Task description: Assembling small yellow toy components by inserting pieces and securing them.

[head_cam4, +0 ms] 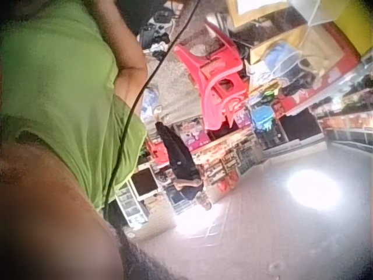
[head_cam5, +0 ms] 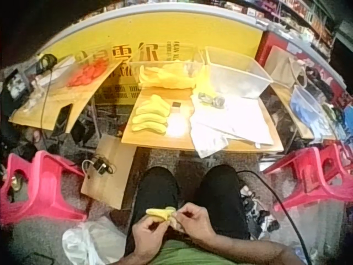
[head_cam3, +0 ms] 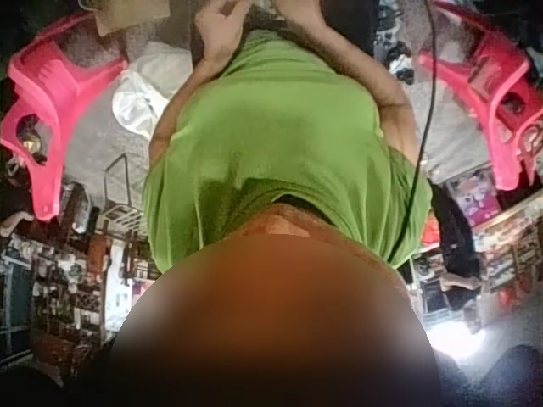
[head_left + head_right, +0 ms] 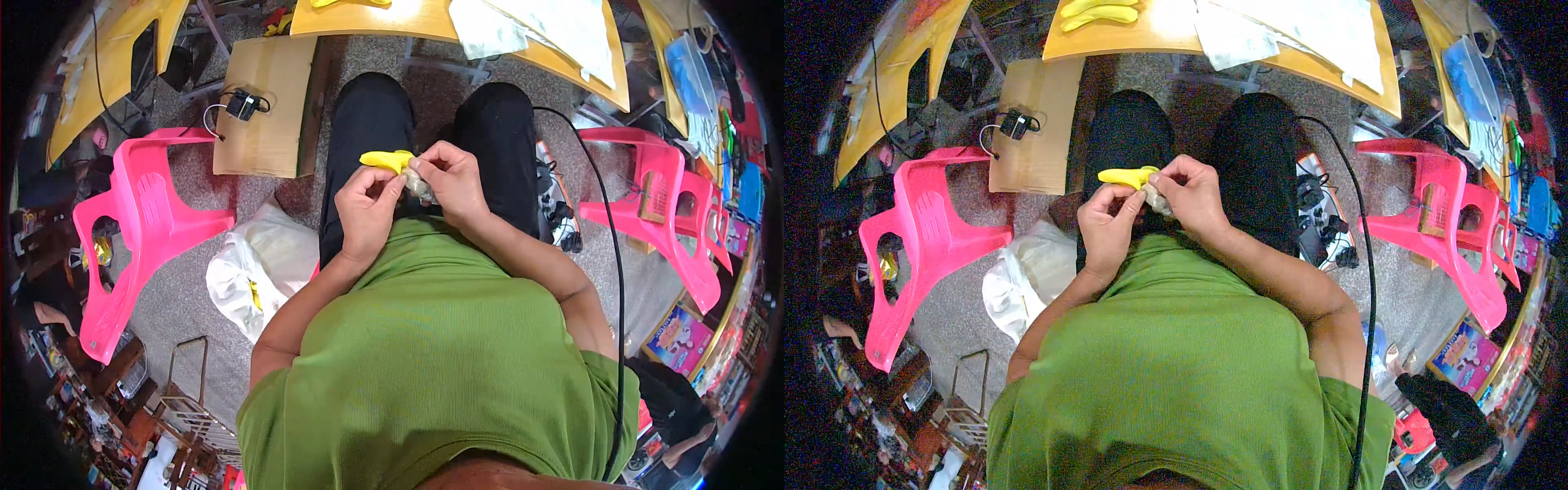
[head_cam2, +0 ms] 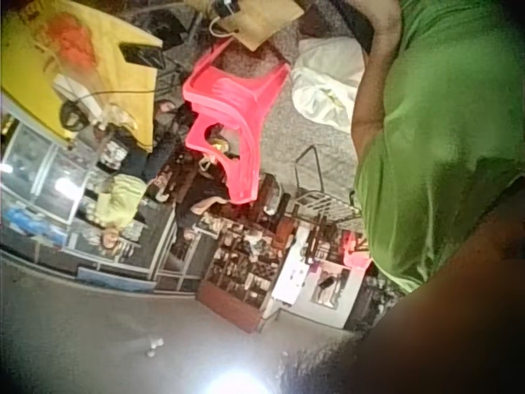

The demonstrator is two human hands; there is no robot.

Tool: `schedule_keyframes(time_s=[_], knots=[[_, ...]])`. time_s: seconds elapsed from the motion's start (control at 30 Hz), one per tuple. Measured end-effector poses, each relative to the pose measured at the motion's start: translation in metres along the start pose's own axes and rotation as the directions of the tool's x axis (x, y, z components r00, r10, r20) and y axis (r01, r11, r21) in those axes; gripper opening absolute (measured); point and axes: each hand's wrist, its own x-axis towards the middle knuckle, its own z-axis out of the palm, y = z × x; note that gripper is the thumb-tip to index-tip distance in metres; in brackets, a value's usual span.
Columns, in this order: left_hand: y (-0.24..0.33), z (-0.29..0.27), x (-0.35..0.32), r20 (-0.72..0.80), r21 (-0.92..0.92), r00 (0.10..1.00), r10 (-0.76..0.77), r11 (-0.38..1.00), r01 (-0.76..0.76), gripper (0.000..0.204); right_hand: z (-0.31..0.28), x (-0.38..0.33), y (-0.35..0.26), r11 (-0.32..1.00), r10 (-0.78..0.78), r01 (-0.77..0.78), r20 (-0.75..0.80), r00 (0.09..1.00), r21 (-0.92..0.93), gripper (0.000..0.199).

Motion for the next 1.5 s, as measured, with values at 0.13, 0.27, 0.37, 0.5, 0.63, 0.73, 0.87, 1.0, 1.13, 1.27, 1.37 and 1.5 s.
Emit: schedule_keyframes(time_s=[0.13, 0.27, 0.37, 0.5, 0.63, 0.73, 0.87, 1.0, 1.13, 1.27, 1.37, 1.5], knots=[[0.004, -0.002, 0.0, 0.04, -0.129, 0.985, -0.169, 0.976, 0.173, 0.008, -0.001, -0.002, 0.004, 0.985, -0.158, 0.159, 0.012, 0.987, -0.07, 0.01], [0.0, -0.003, 0.001, 0.084, -0.115, 0.996, -0.002, 0.993, 0.012, 0.009, -0.005, 0.004, 0.01, 0.974, -0.186, 0.186, 0.012, 0.982, -0.133, 0.01], [-0.004, -0.003, 0.005, 0.182, 0.066, 0.954, 0.239, 0.965, -0.254, 0.008, -0.008, 0.007, 0.009, 0.947, -0.145, 0.139, 0.001, 0.989, -0.289, 0.011], [-0.019, 0.0, 0.006, 0.187, -0.044, 0.98, 0.071, 0.997, -0.063, 0.004, -0.009, 0.004, -0.004, 0.963, 0.093, -0.09, -0.001, 0.996, -0.255, 0.009], [-0.009, -0.002, 0.007, 0.187, -0.152, 0.973, -0.134, 0.975, 0.163, 0.004, -0.009, -0.011, -0.021, 0.994, -0.009, 0.026, 0.153, 0.988, -0.109, 0.021], [-0.011, -0.003, 0.008, 0.199, -0.142, 0.978, -0.066, 0.985, 0.095, 0.005, -0.013, -0.011, -0.014, 0.986, 0.039, -0.018, 0.128, 0.991, -0.164, 0.019], [-0.008, -0.003, 0.012, 0.231, 0.071, 0.935, 0.268, 0.954, -0.291, 0.007, -0.011, -0.009, -0.012, 0.938, -0.049, 0.073, 0.078, 0.996, -0.338, 0.018], [-0.007, -0.003, 0.011, 0.256, 0.081, 0.934, 0.248, 0.958, -0.277, 0.009, -0.012, -0.002, -0.005, 0.892, -0.167, 0.181, 0.071, 0.983, -0.413, 0.014], [-0.011, -0.003, 0.012, 0.228, 0.072, 0.948, 0.223, 0.967, -0.245, 0.009, -0.01, 0.003, 0.003, 0.855, -0.247, 0.24, 0.047, 0.968, -0.46, 0.011], [-0.016, 0.0, 0.012, 0.173, 0.01, 0.967, 0.187, 0.981, -0.192, 0.01, -0.004, 0.006, 0.003, 0.821, -0.321, 0.313, 0.066, 0.945, -0.478, 0.012], [-0.021, -0.002, 0.013, 0.177, -0.056, 0.984, -0.015, 0.998, 0.025, 0.012, -0.006, 0.007, 0.007, 0.755, -0.4, 0.396, 0.111, 0.91, -0.523, 0.014], [-0.015, -0.004, 0.013, 0.162, 0.14, 0.967, 0.195, 0.966, -0.218, 0.013, -0.005, 0.006, 0.003, 0.716, -0.343, 0.35, 0.132, 0.93, -0.605, 0.015]])
